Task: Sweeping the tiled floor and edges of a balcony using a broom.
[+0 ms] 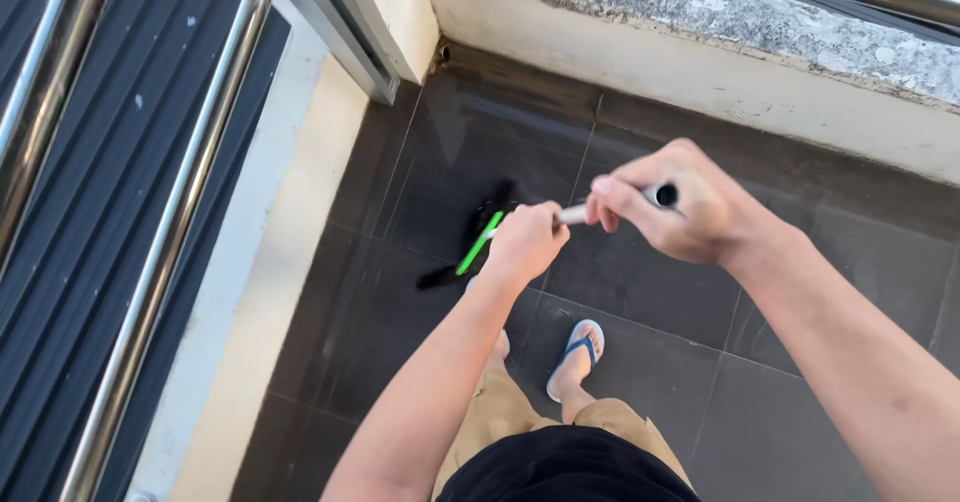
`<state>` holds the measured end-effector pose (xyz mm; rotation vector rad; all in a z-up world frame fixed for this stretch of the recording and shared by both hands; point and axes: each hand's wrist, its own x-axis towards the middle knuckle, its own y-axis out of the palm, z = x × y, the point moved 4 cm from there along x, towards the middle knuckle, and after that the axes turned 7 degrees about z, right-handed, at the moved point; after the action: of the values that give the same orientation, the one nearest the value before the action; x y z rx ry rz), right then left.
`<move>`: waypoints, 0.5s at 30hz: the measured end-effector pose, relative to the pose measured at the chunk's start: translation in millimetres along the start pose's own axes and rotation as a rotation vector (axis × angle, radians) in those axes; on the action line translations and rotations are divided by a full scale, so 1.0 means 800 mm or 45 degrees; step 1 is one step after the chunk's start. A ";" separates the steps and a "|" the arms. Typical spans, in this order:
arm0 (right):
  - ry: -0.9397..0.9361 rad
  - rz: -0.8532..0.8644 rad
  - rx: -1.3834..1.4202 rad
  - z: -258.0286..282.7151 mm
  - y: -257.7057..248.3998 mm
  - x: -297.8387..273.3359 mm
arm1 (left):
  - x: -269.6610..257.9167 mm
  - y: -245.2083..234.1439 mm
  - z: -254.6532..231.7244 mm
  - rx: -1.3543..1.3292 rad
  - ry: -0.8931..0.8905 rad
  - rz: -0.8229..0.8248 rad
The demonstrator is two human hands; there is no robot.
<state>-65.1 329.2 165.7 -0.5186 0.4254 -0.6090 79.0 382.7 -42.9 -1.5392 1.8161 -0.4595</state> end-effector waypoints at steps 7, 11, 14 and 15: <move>-0.415 -0.094 0.119 0.026 0.002 0.003 | -0.014 -0.050 -0.022 0.102 -0.047 -0.102; -0.473 -0.050 0.320 0.033 0.041 0.045 | -0.012 -0.090 0.028 0.202 -0.096 -0.230; -0.443 -0.006 0.522 0.034 0.084 0.093 | -0.007 -0.122 0.085 0.260 -0.168 -0.274; -0.445 0.021 0.656 0.034 0.100 0.109 | -0.007 -0.133 0.106 0.284 -0.215 -0.274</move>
<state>48.3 339.2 122.2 -0.1205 -0.0638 -0.5722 214.5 378.1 -29.1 -1.5727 1.4275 -0.5939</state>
